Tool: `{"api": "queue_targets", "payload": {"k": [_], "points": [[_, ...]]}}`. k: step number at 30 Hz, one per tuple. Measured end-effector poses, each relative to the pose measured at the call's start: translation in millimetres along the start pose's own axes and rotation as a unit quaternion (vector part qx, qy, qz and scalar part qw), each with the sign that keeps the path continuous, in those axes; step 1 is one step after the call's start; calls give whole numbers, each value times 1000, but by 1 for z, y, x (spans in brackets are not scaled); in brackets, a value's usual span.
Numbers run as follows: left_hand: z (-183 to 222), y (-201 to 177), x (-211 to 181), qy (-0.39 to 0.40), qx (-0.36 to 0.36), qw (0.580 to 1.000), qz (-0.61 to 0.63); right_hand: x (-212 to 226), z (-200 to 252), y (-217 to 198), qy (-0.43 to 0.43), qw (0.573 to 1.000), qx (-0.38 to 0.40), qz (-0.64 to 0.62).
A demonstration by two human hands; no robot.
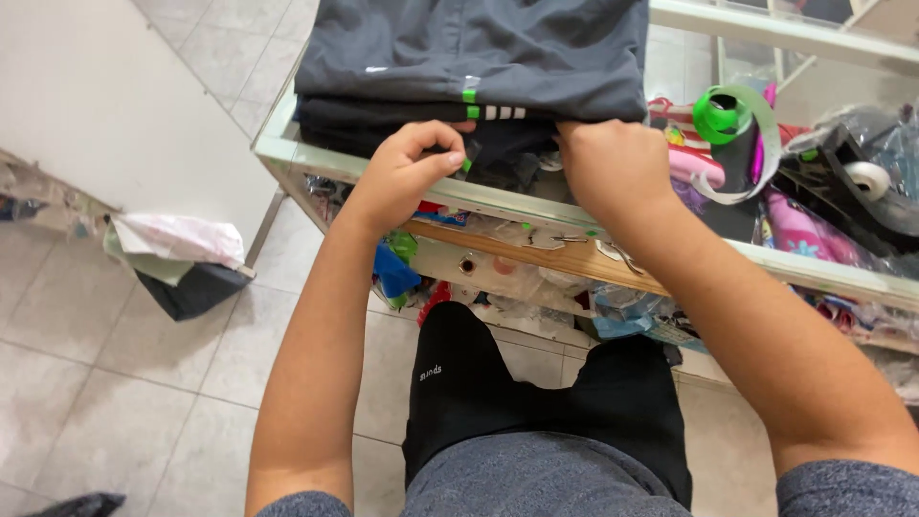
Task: The person stands at a glass counter and repeatedly applies small green tags to a stack of folded black pants. They peel the tags from a roll, place them on the waistband of the pants, and press them down to secure them.
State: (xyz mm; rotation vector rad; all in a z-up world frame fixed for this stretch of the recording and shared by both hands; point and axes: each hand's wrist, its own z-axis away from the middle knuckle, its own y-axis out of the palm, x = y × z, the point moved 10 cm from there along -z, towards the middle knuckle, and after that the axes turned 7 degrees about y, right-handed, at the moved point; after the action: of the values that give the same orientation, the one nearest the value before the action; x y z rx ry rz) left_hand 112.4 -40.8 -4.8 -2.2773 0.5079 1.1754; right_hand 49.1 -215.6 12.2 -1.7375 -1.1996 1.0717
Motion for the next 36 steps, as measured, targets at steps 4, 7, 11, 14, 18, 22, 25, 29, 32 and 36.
{"api": "queue_targets", "payload": {"k": [4, 7, 11, 14, 18, 22, 25, 29, 32, 36], "points": [[3, 14, -13, -7, 43, 998, 47, -12, -4, -22, 5, 998, -65, -9], [3, 38, -16, -97, 110, 988, 50, -13, -17, -31, -18, 996, -88, 2], [-12, 41, -34, -13, 108, 988, -107, -12, -29, -46, -40, 991, -130, -16], [-11, 37, -37, 23, 90, 982, -165, -16, -25, -44, -8, 984, -142, -110], [-6, 29, -35, 103, 69, 971, -203, -27, -18, -19, -2, 913, -148, -380], [-5, 28, -31, 100, 71, 967, -221, -46, -28, 25, 74, 822, -109, -554], [-4, 28, -30, 115, 64, 968, -213, -62, -15, 66, 346, 384, -46, -855], [-6, 29, -32, 144, 70, 961, -224, -62, -7, 67, 476, 222, -14, -851], [-5, 29, -33, 121, 88, 966, -213, -52, -19, 55, 469, 288, 119, -827], [-5, 26, -28, 108, 73, 980, -147, -45, -33, 55, 433, 343, 223, -803]]}}
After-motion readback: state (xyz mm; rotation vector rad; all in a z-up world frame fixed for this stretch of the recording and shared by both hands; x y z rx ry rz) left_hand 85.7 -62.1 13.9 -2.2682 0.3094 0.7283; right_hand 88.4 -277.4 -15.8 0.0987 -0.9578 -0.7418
